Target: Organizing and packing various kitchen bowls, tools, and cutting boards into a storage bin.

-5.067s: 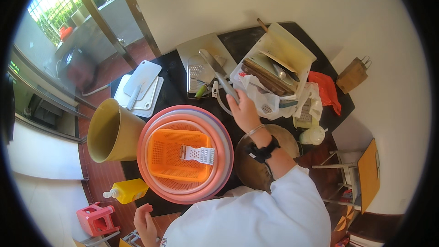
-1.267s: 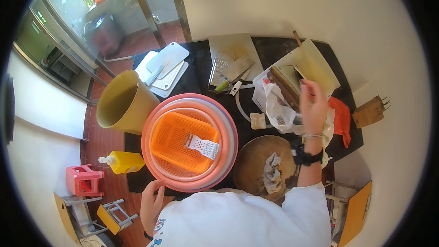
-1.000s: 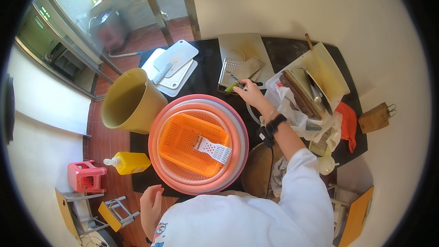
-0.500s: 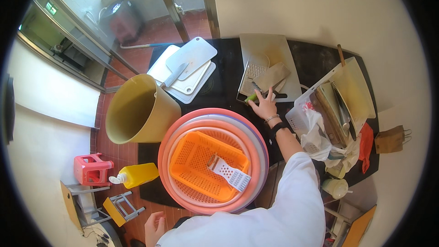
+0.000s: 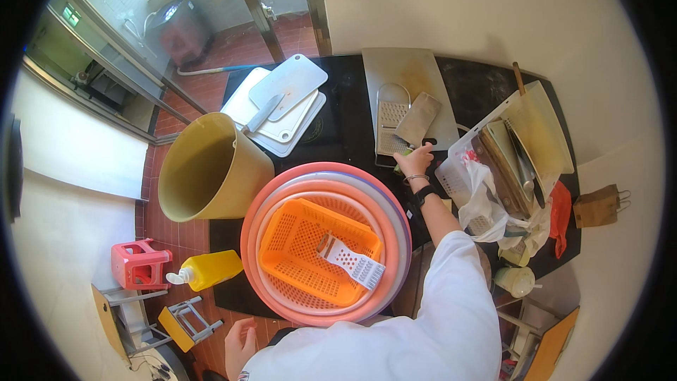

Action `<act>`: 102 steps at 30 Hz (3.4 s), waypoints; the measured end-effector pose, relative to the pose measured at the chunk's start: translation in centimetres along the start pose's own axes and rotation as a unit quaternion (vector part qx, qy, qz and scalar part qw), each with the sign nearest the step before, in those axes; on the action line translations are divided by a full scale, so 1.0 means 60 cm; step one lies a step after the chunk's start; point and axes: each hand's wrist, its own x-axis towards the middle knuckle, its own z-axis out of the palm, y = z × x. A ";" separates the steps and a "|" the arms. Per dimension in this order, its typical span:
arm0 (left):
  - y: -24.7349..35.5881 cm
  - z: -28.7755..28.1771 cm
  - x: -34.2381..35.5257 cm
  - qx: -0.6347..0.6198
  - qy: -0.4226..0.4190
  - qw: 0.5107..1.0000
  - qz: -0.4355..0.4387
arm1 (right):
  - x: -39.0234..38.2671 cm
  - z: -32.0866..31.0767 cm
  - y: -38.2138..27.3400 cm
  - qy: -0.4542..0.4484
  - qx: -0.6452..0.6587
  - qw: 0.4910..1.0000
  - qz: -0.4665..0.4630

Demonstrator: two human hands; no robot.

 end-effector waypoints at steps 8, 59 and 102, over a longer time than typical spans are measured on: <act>-0.020 0.004 0.007 0.001 -0.003 1.000 -0.002 | 0.026 -0.026 0.015 0.014 -0.043 0.999 -0.013; -0.069 0.003 0.059 -0.029 -0.091 0.960 0.264 | -0.282 -0.690 0.158 -0.136 0.565 0.756 0.303; -0.001 0.093 -0.096 -0.041 -0.084 0.987 0.129 | 0.081 -0.545 0.259 -0.048 0.461 0.853 0.242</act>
